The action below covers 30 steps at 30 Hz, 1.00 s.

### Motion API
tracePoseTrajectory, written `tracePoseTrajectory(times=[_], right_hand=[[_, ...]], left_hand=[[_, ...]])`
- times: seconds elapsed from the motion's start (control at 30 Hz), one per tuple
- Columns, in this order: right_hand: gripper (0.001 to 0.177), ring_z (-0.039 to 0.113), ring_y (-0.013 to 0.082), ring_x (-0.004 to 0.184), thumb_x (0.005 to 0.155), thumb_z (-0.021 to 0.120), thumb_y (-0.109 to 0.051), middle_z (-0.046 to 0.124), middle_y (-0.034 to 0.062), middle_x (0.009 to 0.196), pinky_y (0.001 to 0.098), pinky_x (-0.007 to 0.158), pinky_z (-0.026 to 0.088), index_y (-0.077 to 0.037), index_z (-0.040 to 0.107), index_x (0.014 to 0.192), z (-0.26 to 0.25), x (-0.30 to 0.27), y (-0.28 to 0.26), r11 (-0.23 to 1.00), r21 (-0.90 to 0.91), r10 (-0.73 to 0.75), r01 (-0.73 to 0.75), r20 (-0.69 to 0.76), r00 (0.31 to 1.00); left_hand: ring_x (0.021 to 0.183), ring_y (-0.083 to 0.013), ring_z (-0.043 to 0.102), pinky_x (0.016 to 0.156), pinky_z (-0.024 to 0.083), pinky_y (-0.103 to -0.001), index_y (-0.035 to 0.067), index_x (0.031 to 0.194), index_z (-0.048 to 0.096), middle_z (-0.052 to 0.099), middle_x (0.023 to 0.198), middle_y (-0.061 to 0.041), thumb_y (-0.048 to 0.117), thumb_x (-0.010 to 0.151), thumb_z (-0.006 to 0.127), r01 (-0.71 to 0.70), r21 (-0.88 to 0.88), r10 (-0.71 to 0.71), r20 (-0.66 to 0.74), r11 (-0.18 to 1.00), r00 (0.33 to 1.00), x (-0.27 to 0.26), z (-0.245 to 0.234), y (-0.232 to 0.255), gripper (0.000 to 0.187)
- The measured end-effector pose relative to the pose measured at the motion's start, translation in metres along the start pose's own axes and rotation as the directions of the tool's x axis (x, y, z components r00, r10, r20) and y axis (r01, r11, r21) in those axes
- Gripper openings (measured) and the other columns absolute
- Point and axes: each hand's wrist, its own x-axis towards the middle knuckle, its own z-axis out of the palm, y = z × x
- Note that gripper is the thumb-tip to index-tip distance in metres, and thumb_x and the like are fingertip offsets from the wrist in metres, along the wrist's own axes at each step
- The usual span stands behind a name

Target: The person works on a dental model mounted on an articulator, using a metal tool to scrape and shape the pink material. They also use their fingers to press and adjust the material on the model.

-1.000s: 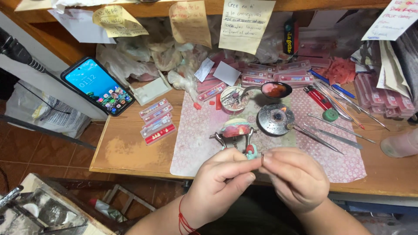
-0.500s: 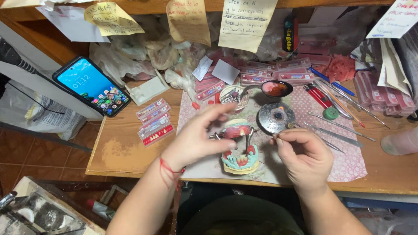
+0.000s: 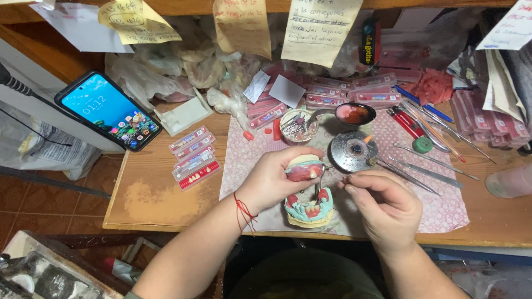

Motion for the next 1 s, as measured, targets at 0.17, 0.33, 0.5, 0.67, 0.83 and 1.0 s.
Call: tracePoseTrajectory(times=[0.17,0.33,0.5,0.67,0.83,1.0], right_hand=[[0.006,0.074,0.0224,0.090,0.090,0.073,-0.003,0.071,0.0156,0.100,0.0300,0.089,0.061,-0.004,0.072,0.096,0.002,-0.007,0.009,0.992,-0.007,-0.126,0.126,0.003,0.992],[0.014,0.071,0.0228,0.096,0.087,0.076,-0.005,0.058,0.0076,0.107,0.0308,0.090,0.063,-0.006,0.073,0.100,0.011,-0.011,0.008,0.957,0.164,-0.251,0.240,0.044,0.967],[0.016,0.069,0.0214,0.086,0.082,0.081,-0.004,0.058,0.0057,0.097,0.0287,0.083,0.063,-0.011,0.072,0.094,0.016,-0.010,0.007,0.937,0.139,-0.330,0.320,0.054,0.943],[0.011,0.068,0.0219,0.086,0.084,0.078,-0.007,0.058,0.0060,0.097,0.0288,0.081,0.061,-0.010,0.071,0.091,0.019,-0.012,0.009,0.935,0.154,-0.330,0.320,0.045,0.943],[0.008,0.067,0.0215,0.084,0.086,0.076,-0.009,0.058,0.0052,0.093,0.0291,0.082,0.061,-0.010,0.071,0.093,0.017,-0.011,0.011,0.932,0.181,-0.333,0.314,0.089,0.939],[0.011,0.067,0.0218,0.085,0.084,0.079,-0.007,0.058,0.0055,0.096,0.0305,0.081,0.060,-0.011,0.071,0.090,0.017,-0.011,0.013,0.932,0.157,-0.345,0.328,0.097,0.934]], left_hand=[[0.116,-0.0132,0.071,0.102,0.051,-0.025,0.017,0.123,0.070,0.076,0.124,-0.003,0.014,0.085,0.079,-0.055,0.047,0.055,-0.006,0.997,0.998,-0.008,0.001,0.008,0.039],[0.114,-0.0164,0.074,0.098,0.054,-0.027,0.020,0.126,0.068,0.076,0.125,-0.004,0.016,0.083,0.079,-0.137,0.118,0.134,0.029,0.984,0.991,-0.014,0.002,0.007,0.045],[0.106,-0.0193,0.076,0.093,0.056,-0.029,0.020,0.124,0.069,0.077,0.120,-0.006,0.033,0.088,0.079,-0.225,0.196,0.232,-0.015,0.954,0.973,-0.017,0.006,0.013,0.040],[0.107,-0.0222,0.076,0.094,0.057,-0.032,0.017,0.126,0.067,0.076,0.120,-0.008,0.034,0.088,0.080,-0.311,0.214,0.318,0.004,0.926,0.948,-0.018,0.006,0.008,0.044],[0.105,-0.0238,0.075,0.093,0.057,-0.034,0.014,0.128,0.065,0.075,0.121,-0.007,0.029,0.089,0.080,-0.364,0.224,0.365,0.034,0.904,0.930,-0.018,0.004,0.010,0.044],[0.102,-0.0228,0.075,0.092,0.057,-0.033,0.014,0.128,0.064,0.075,0.118,-0.005,0.031,0.090,0.079,-0.379,0.240,0.383,0.035,0.894,0.923,-0.019,0.004,0.011,0.044]])
